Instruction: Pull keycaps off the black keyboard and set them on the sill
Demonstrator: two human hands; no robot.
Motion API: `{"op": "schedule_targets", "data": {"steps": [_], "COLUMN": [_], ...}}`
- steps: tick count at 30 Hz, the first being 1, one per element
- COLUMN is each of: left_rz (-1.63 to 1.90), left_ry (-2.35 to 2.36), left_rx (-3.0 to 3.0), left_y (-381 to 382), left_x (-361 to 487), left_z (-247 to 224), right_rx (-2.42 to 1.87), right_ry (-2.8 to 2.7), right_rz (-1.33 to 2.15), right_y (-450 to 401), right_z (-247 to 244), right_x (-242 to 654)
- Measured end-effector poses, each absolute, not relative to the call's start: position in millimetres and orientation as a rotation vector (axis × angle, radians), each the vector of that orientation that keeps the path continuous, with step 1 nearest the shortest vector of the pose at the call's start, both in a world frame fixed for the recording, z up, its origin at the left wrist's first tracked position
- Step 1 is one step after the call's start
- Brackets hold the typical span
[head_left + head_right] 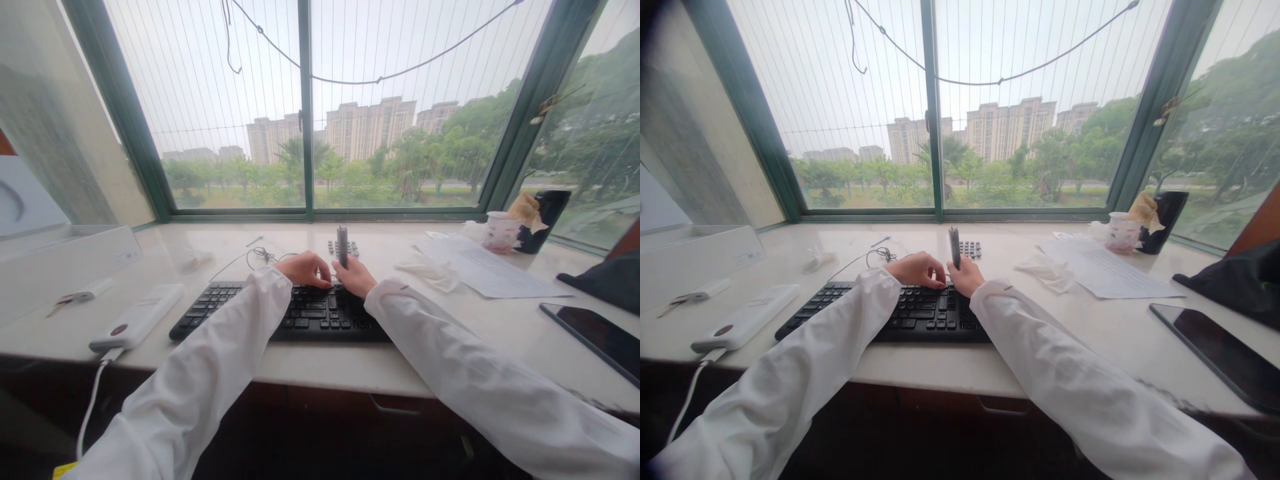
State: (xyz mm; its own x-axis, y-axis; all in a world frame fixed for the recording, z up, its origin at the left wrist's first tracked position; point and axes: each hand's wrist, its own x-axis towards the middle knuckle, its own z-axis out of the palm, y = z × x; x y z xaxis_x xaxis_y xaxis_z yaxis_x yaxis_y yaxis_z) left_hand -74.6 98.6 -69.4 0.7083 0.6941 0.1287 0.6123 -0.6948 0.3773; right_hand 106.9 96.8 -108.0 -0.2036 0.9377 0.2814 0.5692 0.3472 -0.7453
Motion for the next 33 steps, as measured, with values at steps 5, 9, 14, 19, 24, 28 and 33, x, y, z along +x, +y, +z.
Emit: {"op": "schedule_targets", "data": {"steps": [5,9,14,19,24,28,33], "left_rz": [0.335,0.311,0.356,0.38,0.387,0.485,0.811], "left_ry": [1.073,1.061,1.017,1.071,1.06,0.997,0.95], "left_rx": [2.615,2.635,2.664,2.666,2.659,2.643,2.699], "left_y": [99.3,101.1,103.7,100.1,97.5,97.5,92.6], "left_x": [-75.0,-76.1,-76.5,-73.0,-74.3,-76.8,-69.4], "left_z": [-69.6,-69.9,-73.0,-72.2,-68.9,-68.0,-66.1], "right_rx": [-1.134,-1.022,-1.0,-0.985,-1.02,-1.182,-1.219], "right_ry": [-2.033,-2.137,-2.175,-2.1,-1.984,-1.801,-1.854], "right_rz": [0.411,0.336,0.33,0.276,0.195,0.194,0.733], "right_y": [92.3,86.7,81.1,73.7,68.1,74.7,85.6], "right_z": [-110.6,-108.9,-105.3,-100.5,-90.8,-81.7,-81.8], "right_x": [109.5,112.4,115.5,108.4,101.2,114.9,131.4]}}
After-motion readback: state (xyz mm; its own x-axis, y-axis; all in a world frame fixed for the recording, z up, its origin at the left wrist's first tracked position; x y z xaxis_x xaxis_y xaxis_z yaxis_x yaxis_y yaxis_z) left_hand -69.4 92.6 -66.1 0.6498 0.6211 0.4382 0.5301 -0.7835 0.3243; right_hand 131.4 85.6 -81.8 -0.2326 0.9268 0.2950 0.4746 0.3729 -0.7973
